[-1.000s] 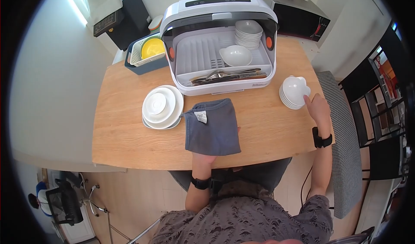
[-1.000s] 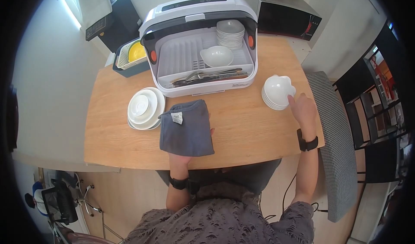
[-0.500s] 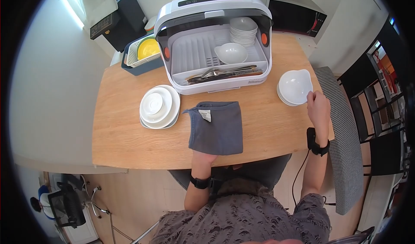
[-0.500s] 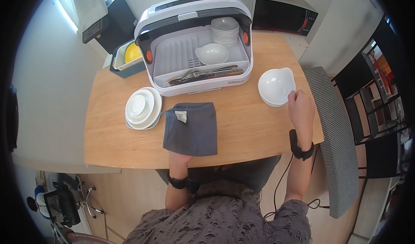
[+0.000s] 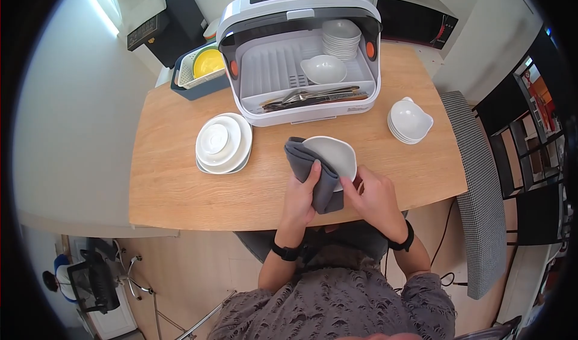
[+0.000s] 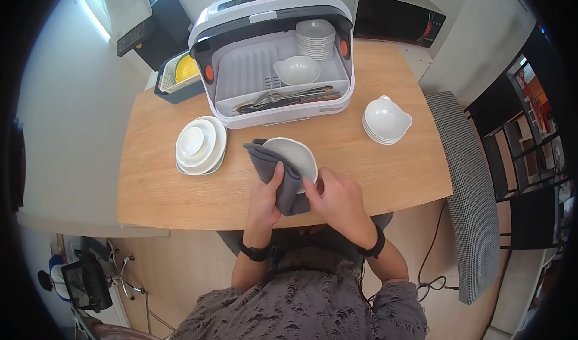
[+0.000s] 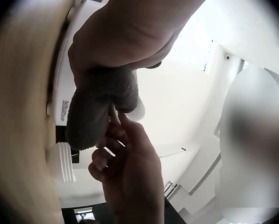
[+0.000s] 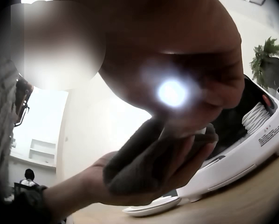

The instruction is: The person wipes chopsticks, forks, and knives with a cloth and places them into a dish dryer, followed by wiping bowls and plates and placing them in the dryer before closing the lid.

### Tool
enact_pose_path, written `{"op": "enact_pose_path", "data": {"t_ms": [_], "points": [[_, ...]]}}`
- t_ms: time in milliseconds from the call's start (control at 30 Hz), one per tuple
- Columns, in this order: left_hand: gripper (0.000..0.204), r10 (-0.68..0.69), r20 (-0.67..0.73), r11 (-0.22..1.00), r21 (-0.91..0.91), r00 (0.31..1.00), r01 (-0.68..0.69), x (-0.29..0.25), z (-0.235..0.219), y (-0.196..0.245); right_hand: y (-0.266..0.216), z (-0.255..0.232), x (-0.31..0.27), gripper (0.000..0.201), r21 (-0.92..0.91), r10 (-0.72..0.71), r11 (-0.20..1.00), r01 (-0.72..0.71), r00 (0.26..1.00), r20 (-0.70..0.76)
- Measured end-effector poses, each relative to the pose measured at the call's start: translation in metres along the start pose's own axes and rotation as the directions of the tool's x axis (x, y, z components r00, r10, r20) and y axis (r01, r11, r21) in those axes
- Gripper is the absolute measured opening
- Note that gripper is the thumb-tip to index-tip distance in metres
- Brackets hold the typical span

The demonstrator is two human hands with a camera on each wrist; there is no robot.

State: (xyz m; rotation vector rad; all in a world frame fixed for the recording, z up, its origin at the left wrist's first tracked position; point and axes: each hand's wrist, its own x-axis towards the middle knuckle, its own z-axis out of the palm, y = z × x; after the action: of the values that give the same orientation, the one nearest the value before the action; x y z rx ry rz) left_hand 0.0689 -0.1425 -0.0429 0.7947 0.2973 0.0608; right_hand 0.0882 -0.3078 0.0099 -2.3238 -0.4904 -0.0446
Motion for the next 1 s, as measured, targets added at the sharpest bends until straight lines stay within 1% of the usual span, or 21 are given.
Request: {"op": "enact_pose_path", "data": {"t_ms": [67, 100, 133, 167, 267, 300, 367, 400, 433, 467, 500, 567, 600, 633, 667, 700, 800, 833, 900, 1000], "points": [[0.036, 0.162, 0.011, 0.960, 0.228, 0.987, -0.160, 0.002, -0.007, 0.002, -0.007, -0.014, 0.003, 0.024, 0.028, 0.005, 1.000, -0.003, 0.997, -0.071], [0.035, 0.230, 0.044, 0.871, 0.436, 0.972, -0.226, 0.001, -0.009, 0.007, -0.008, -0.018, 0.006, 0.024, 0.040, 0.007, 0.999, -0.003, 0.994, -0.107], [0.034, 0.286, 0.091, 0.734, 0.619, 0.954, -0.279, -0.001, -0.010, 0.015, -0.004, -0.021, 0.009, 0.024, 0.037, -0.030, 0.999, 0.033, 0.997, -0.070], [0.033, 0.327, 0.148, 0.558, 0.766, 0.933, -0.318, -0.003, -0.010, 0.020, 0.000, -0.024, 0.011, 0.024, 0.033, -0.066, 0.997, 0.067, 0.997, -0.031], [0.033, 0.331, 0.229, 0.393, 0.849, 0.916, -0.354, -0.005, -0.007, 0.024, 0.008, -0.017, 0.011, 0.022, -0.007, -0.180, 0.983, 0.181, 0.982, 0.052], [0.033, 0.337, 0.171, 0.432, 0.845, 0.926, -0.314, -0.007, -0.005, 0.027, 0.012, -0.011, 0.009, 0.021, -0.023, -0.216, 0.976, 0.218, 0.974, 0.074], [0.035, 0.343, 0.057, 0.510, 0.827, 0.937, -0.237, -0.010, 0.003, 0.030, 0.014, 0.005, 0.002, 0.020, 0.128, -0.040, 0.991, 0.025, 0.993, 0.113], [0.034, 0.424, 0.045, 0.582, 0.751, 0.904, -0.310, -0.007, 0.003, 0.026, 0.012, 0.013, -0.001, 0.020, 0.198, 0.047, 0.977, -0.075, 0.989, 0.141], [0.034, 0.500, 0.023, 0.639, 0.665, 0.866, -0.387, -0.002, 0.000, 0.019, 0.010, 0.021, -0.003, 0.021, 0.389, 0.096, 0.909, -0.150, 0.983, 0.155], [0.033, 0.569, -0.010, 0.679, 0.570, 0.822, -0.463, 0.001, 0.001, 0.014, 0.006, 0.028, -0.006, 0.022, 0.561, 0.143, 0.798, -0.220, 0.974, 0.178], [0.033, 0.547, -0.064, 0.758, 0.462, 0.835, -0.460, 0.000, 0.007, 0.010, 0.002, 0.036, -0.009, 0.023, 0.708, 0.184, 0.649, -0.280, 0.960, 0.211], [0.033, 0.484, -0.163, 0.867, 0.223, 0.860, -0.446, -0.003, 0.021, 0.003, -0.007, 0.052, -0.010, 0.025, 0.800, 0.200, 0.557, -0.223, 0.971, 0.132], [0.034, 0.413, -0.191, 0.907, 0.174, 0.890, -0.383, -0.004, 0.023, -0.001, -0.009, 0.056, -0.010, 0.025, 0.841, 0.209, 0.508, -0.186, 0.974, 0.089], [0.034, 0.339, -0.213, 0.940, 0.124, 0.916, -0.319, -0.008, 0.022, -0.006, -0.009, 0.054, -0.009, 0.026, 0.724, 0.169, 0.671, -0.159, 0.984, 0.060], [0.035, 0.261, -0.231, 0.965, 0.071, 0.937, -0.251, -0.009, 0.020, -0.009, -0.007, 0.050, -0.008, 0.026, 0.578, 0.126, 0.806, -0.125, 0.991, 0.038], [0.034, 0.270, -0.193, 0.962, 0.080, 0.943, -0.260, -0.008, 0.016, -0.010, -0.005, 0.045, -0.007, 0.027, 0.406, 0.080, 0.910, -0.084, 0.996, 0.027], [0.030, 0.320, -0.208, 0.936, 0.219, 0.924, -0.275, -0.011, 0.012, -0.009, -0.006, 0.032, -0.003, 0.028, 0.193, -0.018, 0.981, 0.013, 1.000, 0.024], [0.029, 0.354, -0.179, 0.905, 0.313, 0.918, -0.288, -0.010, 0.009, -0.008, -0.007, 0.025, 0.000, 0.027, 0.125, -0.054, 0.991, 0.050, 0.998, 0.031], [0.027, 0.407, -0.113, 0.816, 0.492, 0.907, -0.305, -0.010, 0.001, -0.008, -0.008, 0.008, 0.003, 0.027, -0.009, -0.120, 0.993, 0.121, 0.991, 0.057], [0.029, 0.542, 0.085, 0.639, 0.604, 0.836, -0.476, -0.012, 0.009, 0.006, -0.012, -0.016, 0.007, 0.026, -0.225, -0.184, 0.951, 0.213, 0.972, 0.145]]}}
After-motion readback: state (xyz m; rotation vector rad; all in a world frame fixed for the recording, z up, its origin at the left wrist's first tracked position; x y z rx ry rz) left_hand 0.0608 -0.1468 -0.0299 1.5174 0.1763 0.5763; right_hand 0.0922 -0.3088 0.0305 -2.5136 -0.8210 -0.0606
